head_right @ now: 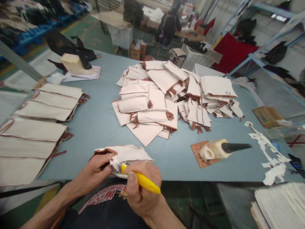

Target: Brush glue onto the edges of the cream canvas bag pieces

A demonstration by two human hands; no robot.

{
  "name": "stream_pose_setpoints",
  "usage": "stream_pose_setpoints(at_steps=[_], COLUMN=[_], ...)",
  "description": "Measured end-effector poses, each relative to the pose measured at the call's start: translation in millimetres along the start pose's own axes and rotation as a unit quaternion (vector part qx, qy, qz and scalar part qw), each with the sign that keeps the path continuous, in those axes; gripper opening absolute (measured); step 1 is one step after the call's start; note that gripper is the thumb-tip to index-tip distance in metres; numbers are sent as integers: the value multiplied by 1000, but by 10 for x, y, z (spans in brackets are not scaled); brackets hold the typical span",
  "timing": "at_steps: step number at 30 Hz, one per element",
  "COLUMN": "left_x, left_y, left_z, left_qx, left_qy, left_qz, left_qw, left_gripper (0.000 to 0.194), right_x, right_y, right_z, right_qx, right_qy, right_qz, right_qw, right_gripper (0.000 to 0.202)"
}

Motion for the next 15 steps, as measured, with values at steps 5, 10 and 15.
stream_pose_setpoints(at_steps=[5,10,15], left_x=[9,2,22], left_y=[41,59,107], left_z=[31,21,11], left_qx=[7,-22,-59], left_qy=[3,15,48], left_qz=[19,23,32], left_qw=[1000,999,997], left_gripper=[23,24,23], right_x=[14,97,218], right_y=[6,-8,-58], right_z=[110,111,170], right_qx=[16,64,91], right_qy=[-12,-9,-15], right_qz=[32,36,22], right_qw=[999,997,995], right_gripper=[21,24,29])
Point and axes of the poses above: each hand's wrist, its own x-axis towards the middle knuckle, its own y-axis out of the back of the hand, z = x × y, the point moved 8 cm from there along x, towards the middle knuckle, and after that the axes turned 11 degrees about -z, right-handed, at the moved point
